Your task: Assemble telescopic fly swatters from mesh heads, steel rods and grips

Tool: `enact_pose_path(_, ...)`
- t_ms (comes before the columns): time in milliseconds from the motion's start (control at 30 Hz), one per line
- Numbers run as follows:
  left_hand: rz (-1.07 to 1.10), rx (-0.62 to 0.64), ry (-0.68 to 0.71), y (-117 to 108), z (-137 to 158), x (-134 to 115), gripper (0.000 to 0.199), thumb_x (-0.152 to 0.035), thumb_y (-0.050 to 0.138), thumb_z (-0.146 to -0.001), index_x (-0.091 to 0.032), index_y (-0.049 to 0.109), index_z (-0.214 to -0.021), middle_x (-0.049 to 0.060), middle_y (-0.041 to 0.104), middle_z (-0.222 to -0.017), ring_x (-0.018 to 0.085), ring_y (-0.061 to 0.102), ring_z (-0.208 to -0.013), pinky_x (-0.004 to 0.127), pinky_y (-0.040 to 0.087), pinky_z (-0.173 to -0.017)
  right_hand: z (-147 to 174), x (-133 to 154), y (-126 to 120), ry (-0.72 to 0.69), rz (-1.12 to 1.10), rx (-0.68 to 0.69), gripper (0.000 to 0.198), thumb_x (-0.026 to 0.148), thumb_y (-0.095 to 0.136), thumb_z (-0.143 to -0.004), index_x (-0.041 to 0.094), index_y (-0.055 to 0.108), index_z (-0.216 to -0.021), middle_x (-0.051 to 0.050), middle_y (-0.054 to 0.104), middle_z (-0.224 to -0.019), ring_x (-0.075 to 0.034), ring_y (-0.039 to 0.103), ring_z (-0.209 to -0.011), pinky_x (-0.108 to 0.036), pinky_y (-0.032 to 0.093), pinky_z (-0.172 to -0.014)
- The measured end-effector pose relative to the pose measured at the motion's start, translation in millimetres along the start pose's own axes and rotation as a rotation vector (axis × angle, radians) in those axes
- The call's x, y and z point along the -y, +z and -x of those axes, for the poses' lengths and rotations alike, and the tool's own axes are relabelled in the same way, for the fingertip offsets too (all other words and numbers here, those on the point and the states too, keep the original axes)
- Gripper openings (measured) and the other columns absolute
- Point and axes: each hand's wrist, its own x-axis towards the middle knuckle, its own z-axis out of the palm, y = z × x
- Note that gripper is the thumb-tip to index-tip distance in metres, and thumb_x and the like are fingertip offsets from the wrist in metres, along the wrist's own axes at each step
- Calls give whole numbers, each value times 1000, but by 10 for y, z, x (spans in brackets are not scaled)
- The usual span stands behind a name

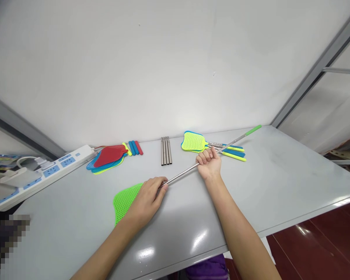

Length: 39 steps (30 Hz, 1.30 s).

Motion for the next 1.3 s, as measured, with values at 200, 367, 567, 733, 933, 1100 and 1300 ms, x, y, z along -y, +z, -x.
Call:
enact_pose_path(200,6,-44,-6,-13,0,54,45,-36,28,-84,-20,24,-126,6,40,-126,18,32,-116,35,25,-96,-23,95,-17,-54,-1,-20,36,24,38,-80,18,20,-50,7,15,-39,-8,21,-33,-19,25,-31)
enact_pose_path(367,-86,-30,-26,-1,-17,117,54,-42,28,-83,-19,17,-130,6,24,-136,17,14,-125,37,14,-101,-25,156,-10,-72,20,-54,37,24,38,-80,18,19,-50,7,14,-39,-8,20,-33,-18,24,-31)
enact_pose_path(567,-105,6,-78,1,-23,152,61,-47,27,-81,-18,9,-132,6,21,-137,17,6,-127,37,12,-101,-29,214,-12,-78,12,-54,36,25,38,-81,19,19,-50,8,13,-40,-8,19,-33,-19,24,-31)
enact_pose_path(733,-91,50,-98,-39,-14,123,63,-49,28,-80,-21,7,-132,6,16,-139,19,3,-127,41,11,-100,-35,237,-25,-77,2,-60,36,24,37,-80,19,18,-50,7,13,-40,-8,19,-33,-19,23,-31)
enact_pose_path(933,-127,52,-170,-56,-6,143,78,-60,37,-69,-24,9,-132,10,10,-139,28,2,-126,50,7,-96,-41,302,-66,-89,15,-47,35,23,36,-80,19,19,-50,7,14,-39,-8,20,-33,-19,24,-31)
enact_pose_path(1100,-180,-10,-322,-55,-29,276,79,-65,34,-67,-21,16,-131,14,10,-139,32,3,-125,53,10,-93,-53,369,-111,-123,50,-48,36,24,36,-80,18,18,-49,7,15,-39,-7,20,-33,-20,25,-32)
enact_pose_path(1300,-184,-55,-321,-90,-38,287,76,-63,32,-70,-20,16,-131,12,10,-139,31,5,-125,50,18,-92,-57,374,-118,-144,14,-89,36,24,34,-80,18,17,-49,7,14,-39,-8,19,-33,-20,24,-31)
